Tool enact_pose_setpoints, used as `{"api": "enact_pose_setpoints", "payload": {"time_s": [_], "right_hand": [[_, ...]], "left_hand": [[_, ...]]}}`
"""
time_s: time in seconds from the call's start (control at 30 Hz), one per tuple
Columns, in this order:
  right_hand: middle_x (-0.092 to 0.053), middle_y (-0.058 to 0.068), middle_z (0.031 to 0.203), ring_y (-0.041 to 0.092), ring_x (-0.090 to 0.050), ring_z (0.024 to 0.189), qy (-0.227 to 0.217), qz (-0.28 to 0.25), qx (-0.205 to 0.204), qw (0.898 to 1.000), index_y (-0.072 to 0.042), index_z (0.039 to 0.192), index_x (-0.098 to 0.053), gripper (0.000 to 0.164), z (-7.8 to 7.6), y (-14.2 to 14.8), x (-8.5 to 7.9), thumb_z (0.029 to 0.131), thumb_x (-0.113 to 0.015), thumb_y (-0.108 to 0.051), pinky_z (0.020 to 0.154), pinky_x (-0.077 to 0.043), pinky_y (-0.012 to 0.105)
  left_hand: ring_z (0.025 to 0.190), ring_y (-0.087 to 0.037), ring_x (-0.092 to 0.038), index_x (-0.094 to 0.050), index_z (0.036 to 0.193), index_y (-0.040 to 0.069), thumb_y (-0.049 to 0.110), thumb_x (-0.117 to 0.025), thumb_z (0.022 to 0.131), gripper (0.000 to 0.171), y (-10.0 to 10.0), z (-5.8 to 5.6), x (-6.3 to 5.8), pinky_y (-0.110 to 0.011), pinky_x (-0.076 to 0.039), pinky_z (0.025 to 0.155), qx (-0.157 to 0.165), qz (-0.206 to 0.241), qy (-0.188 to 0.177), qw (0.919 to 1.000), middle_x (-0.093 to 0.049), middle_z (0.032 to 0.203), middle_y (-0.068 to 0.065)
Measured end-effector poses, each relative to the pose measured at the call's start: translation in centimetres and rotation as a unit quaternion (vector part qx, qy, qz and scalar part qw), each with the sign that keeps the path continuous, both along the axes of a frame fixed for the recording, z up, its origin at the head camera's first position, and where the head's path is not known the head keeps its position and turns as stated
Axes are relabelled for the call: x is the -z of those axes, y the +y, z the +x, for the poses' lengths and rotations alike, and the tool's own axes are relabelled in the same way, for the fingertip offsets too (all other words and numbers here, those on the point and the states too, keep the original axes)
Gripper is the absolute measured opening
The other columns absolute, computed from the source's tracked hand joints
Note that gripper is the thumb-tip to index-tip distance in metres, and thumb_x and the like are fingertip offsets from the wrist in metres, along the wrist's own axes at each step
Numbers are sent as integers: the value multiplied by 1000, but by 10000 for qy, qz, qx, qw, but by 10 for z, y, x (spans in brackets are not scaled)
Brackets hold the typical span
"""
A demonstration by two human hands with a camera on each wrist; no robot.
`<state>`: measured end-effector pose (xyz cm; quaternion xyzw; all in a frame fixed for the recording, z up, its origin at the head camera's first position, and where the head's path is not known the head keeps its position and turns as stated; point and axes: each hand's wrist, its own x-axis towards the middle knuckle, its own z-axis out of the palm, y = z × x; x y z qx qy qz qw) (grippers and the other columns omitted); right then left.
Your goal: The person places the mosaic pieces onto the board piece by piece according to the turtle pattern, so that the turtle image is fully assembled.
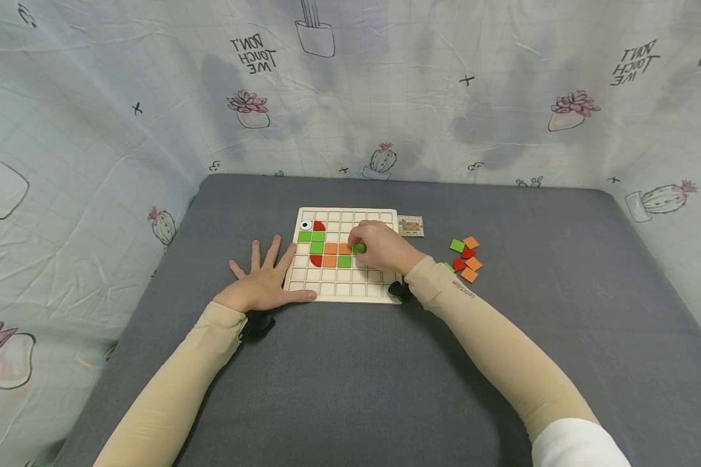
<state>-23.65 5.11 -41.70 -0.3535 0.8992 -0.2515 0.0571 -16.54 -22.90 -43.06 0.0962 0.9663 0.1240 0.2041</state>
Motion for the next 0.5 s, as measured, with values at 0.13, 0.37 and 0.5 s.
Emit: {"api": "enact_pose_setpoints", "payload": {"time_s": [0.13,0.37,0.5], "right_hand": [[-73,9,106,22,-63,90,13,12,16,10000,-5,104,-77,21,2,2,-2,89,-65,5,83,-51,35],[-72,12,118,29,-69,109,-9,-57,367,9993,-3,117,-74,23,14,22,-13,96,-66,-3,94,-56,42],[-72,12,117,29,-67,105,87,-37,648,9979,-3,117,-75,23,25,40,-18,96,-68,-8,90,-56,44]], "left_hand": [[152,-56,26,4,169,22,88,-57,83,124,0,0,1,-92,11,101,-3,43,-1,10000,19,174,-17],[153,-56,26,3,169,22,88,-57,83,124,0,1,-2,-92,12,101,-8,51,1,10000,20,174,-17],[153,-56,25,3,170,22,88,-56,83,124,-1,1,-3,-92,11,101,0,46,10,10000,19,174,-17]]}}
